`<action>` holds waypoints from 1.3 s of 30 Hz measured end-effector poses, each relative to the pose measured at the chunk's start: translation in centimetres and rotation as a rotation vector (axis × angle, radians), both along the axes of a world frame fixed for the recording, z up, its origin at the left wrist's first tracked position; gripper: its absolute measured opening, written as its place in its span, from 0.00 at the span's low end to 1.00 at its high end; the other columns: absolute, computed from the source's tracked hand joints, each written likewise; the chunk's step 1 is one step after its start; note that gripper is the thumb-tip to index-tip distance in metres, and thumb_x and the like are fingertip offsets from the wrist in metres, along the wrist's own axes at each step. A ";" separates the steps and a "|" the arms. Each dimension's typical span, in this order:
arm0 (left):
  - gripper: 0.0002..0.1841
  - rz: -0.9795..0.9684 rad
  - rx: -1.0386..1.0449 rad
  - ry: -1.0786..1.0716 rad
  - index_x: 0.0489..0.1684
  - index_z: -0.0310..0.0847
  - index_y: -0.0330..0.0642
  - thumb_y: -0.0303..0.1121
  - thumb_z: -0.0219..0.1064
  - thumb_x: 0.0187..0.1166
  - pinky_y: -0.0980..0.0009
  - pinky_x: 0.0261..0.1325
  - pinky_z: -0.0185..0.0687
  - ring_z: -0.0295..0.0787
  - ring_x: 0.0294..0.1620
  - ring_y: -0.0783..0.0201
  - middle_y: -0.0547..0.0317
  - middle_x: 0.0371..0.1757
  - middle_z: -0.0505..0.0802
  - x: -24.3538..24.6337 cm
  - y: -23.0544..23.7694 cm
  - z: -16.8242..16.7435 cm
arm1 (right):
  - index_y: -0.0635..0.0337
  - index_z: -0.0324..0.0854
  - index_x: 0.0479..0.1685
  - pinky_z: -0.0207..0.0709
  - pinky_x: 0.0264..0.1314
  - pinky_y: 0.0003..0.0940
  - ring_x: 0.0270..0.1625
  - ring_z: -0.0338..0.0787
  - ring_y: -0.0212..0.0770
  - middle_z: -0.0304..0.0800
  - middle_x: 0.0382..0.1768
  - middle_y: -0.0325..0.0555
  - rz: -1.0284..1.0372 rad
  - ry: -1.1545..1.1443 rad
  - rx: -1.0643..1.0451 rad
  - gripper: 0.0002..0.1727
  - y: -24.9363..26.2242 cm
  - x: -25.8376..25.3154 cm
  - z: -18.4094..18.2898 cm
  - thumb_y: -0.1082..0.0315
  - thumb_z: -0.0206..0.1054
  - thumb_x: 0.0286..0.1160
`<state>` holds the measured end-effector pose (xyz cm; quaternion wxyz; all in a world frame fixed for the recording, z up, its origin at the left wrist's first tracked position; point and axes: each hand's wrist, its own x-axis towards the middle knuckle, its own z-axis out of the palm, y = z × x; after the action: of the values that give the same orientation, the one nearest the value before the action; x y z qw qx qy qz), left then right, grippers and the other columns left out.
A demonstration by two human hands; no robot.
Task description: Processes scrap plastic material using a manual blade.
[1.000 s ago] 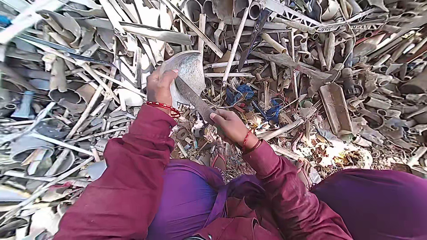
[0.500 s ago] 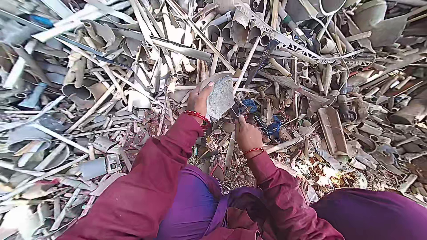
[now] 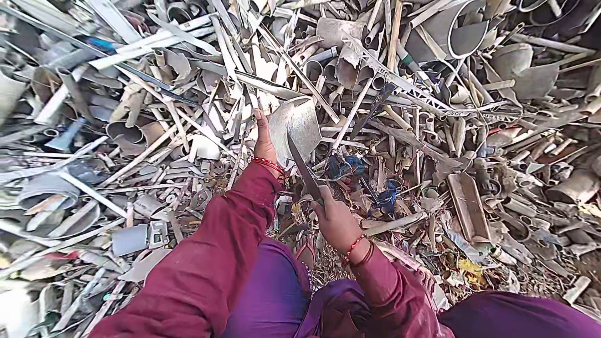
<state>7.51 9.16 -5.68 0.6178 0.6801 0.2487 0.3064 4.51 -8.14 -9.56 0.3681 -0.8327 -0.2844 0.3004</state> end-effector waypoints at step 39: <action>0.37 0.062 0.000 0.134 0.96 0.46 0.47 0.59 0.34 0.93 0.57 0.95 0.38 0.41 0.96 0.64 0.56 0.96 0.52 -0.8 -0.5 0.0 | 0.63 0.61 0.87 0.79 0.61 0.56 0.53 0.90 0.60 0.89 0.49 0.63 -0.022 0.077 0.037 0.27 0.4 0.5 -1.5 0.59 0.47 0.97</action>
<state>6.70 8.68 -5.68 0.5901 0.6909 0.3105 0.2795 5.06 -7.69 -11.10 0.3972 -0.8166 -0.2664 0.3231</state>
